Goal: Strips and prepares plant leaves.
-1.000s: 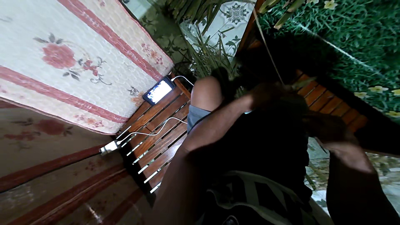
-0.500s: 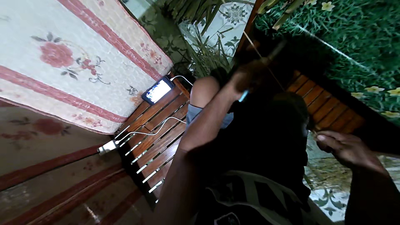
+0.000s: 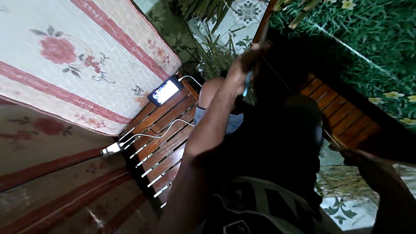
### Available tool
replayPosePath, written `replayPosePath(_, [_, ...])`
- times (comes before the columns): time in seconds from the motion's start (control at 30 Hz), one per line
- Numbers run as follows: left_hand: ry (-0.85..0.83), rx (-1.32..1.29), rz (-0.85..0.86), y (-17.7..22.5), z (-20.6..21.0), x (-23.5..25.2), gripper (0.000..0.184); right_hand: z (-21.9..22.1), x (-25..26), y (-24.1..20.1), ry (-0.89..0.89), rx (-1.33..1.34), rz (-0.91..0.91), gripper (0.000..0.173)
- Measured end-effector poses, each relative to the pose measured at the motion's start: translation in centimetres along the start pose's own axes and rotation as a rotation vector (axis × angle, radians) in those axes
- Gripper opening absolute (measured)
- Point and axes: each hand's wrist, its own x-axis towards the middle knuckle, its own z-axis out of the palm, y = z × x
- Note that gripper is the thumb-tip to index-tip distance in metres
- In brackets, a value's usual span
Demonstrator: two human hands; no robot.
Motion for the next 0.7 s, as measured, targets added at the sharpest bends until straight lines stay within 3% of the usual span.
replayPosePath(0.1, [0.029,-0.051,0.043,0.1,-0.7,0.3,0.041,0.0,-1.2,-0.5,0.056,0.057,0.104,0.027])
replayPosePath(0.23, [-0.103,0.114,-0.16,-2.7,2.7,-0.9,0.025,0.4,-0.1,-0.9,0.112,0.109,-0.133,0.035])
replayPosePath(0.3, [-0.121,0.177,-0.16,-3.1,3.6,-1.1,0.026,0.5,0.1,-2.5,0.108,0.024,-0.185,0.039])
replayPosePath(0.5, [0.119,0.009,0.168,2.5,-1.6,0.2,0.045,-0.1,-0.3,1.6,-0.023,-0.071,-0.06,0.031])
replayPosePath(0.57, [0.223,-0.094,0.238,4.1,-3.4,0.4,0.047,0.1,-1.8,0.7,-0.003,-0.131,0.096,0.029])
replayPosePath(0.7, [0.495,-0.292,0.486,6.1,-5.9,0.9,0.046,-1.1,-2.6,9.2,0.07,-0.027,0.083,0.032])
